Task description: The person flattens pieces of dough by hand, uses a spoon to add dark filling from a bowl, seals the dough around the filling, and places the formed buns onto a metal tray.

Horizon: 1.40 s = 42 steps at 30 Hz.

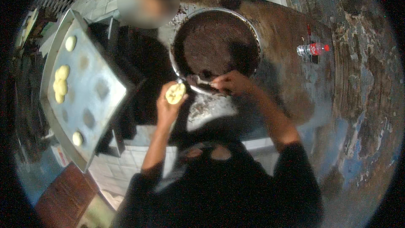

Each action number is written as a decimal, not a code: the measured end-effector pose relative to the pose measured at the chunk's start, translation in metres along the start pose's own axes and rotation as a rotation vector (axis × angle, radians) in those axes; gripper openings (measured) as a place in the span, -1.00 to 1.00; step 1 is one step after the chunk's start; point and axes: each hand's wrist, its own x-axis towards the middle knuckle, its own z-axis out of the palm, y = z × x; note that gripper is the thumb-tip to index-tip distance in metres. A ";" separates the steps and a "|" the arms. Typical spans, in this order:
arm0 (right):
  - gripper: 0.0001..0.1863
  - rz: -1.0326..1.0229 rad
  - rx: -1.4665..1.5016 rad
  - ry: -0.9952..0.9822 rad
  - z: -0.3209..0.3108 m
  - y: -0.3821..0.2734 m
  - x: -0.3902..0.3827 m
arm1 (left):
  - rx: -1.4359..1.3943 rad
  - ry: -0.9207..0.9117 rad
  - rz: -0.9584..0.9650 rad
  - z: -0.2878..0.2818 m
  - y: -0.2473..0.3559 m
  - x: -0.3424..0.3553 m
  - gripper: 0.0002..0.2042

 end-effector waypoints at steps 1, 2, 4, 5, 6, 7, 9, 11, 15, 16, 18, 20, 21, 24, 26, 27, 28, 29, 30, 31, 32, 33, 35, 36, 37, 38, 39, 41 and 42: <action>-0.70 -0.057 -0.007 0.115 0.011 -0.001 -0.004 | 0.054 0.019 -0.022 0.003 0.010 -0.003 -0.54; -0.75 -0.116 -0.012 0.233 0.017 -0.002 -0.006 | 0.011 0.045 -0.015 0.004 0.010 -0.006 -0.54; -0.72 -0.367 -0.388 0.282 0.014 0.014 0.015 | -0.073 0.073 -0.001 0.010 -0.003 -0.011 -0.54; -0.70 -0.485 -0.574 0.298 0.014 0.025 0.029 | -0.064 0.075 0.026 0.010 -0.006 -0.015 -0.53; -0.71 -0.424 -0.610 0.273 0.017 0.034 0.040 | -0.073 0.070 0.006 0.010 -0.005 -0.018 -0.54; -0.72 -0.365 -0.642 0.250 0.021 0.042 0.052 | -0.078 0.064 -0.012 0.009 -0.005 -0.021 -0.54; -0.74 -0.308 -0.580 0.135 0.020 0.032 0.050 | -0.040 0.078 -0.001 0.002 -0.004 -0.028 -0.54; -0.74 -0.248 -0.307 -0.012 0.009 0.014 0.028 | 0.031 0.113 0.064 -0.001 -0.002 -0.031 -0.54; -0.74 -0.173 0.112 -0.075 0.018 -0.003 -0.021 | 0.012 0.158 0.116 0.018 0.006 -0.022 -0.50; -0.76 -0.223 0.029 0.038 0.038 -0.011 -0.031 | -0.007 0.155 0.148 0.027 0.002 -0.017 -0.47; -0.78 -0.766 -0.502 0.587 0.082 0.006 -0.033 | 0.006 0.177 0.175 0.043 0.006 -0.011 -0.44; -0.78 -0.953 -0.781 0.859 0.125 0.017 -0.051 | 0.127 0.172 0.158 0.049 0.016 -0.009 -0.47; -0.78 -0.874 -0.796 0.863 0.144 0.012 -0.066 | 0.294 0.144 0.187 0.047 0.015 -0.011 -0.47; -0.77 -0.849 -0.880 0.825 0.156 0.034 -0.086 | 0.617 0.111 0.335 0.030 -0.010 -0.027 -0.54; -0.74 -0.904 -0.987 0.764 0.150 0.052 -0.103 | 0.385 0.189 0.056 0.020 -0.040 -0.027 -0.64; -0.70 -0.897 -0.793 0.861 0.152 0.069 -0.099 | 0.258 0.160 0.061 0.016 -0.043 -0.035 -0.63; -0.65 -0.845 -0.741 0.859 0.152 0.084 -0.092 | 0.130 0.131 0.066 0.016 -0.047 -0.044 -0.62; -0.60 -0.794 -0.686 0.852 0.147 0.087 -0.081 | -0.032 0.002 0.032 0.017 -0.045 -0.056 -0.56; -0.55 -0.743 -0.630 0.850 0.144 0.081 -0.077 | -0.177 -0.077 -0.076 0.023 -0.021 -0.075 -0.45; -0.50 -0.651 -0.187 0.755 0.145 0.078 -0.074 | -0.228 -0.145 -0.012 0.032 -0.021 -0.088 -0.43; -0.45 -0.546 0.250 0.631 0.153 0.063 -0.075 | -0.275 -0.210 0.048 0.039 -0.021 -0.102 -0.41; -0.40 -0.426 0.676 0.496 0.154 0.054 -0.077 | -0.289 -0.241 0.042 0.049 -0.013 -0.118 -0.38; -0.39 -0.444 0.153 0.530 0.158 0.039 -0.101 | -0.131 -0.226 0.122 0.063 -0.015 -0.137 -0.33; -0.45 -0.501 -0.177 0.589 0.168 0.029 -0.128 | 0.003 -0.176 0.093 0.068 -0.008 -0.148 -0.35; -0.54 -0.790 -0.472 0.657 0.178 0.046 -0.138 | -0.024 -0.140 0.127 0.073 -0.013 -0.153 -0.38; -0.50 -0.855 -0.500 0.666 0.180 0.050 -0.153 | -0.055 -0.102 0.168 0.077 -0.005 -0.158 -0.40; -0.47 -0.920 -0.528 0.675 0.179 0.052 -0.170 | -0.138 -0.139 0.125 0.080 0.002 -0.167 -0.42; -0.41 -0.868 -0.246 0.697 0.177 0.075 -0.191 | -0.302 -0.212 0.039 0.083 0.024 -0.187 -0.46; -0.40 -0.807 0.072 0.700 0.179 0.072 -0.201 | -0.315 -0.253 -0.015 0.085 0.034 -0.197 -0.47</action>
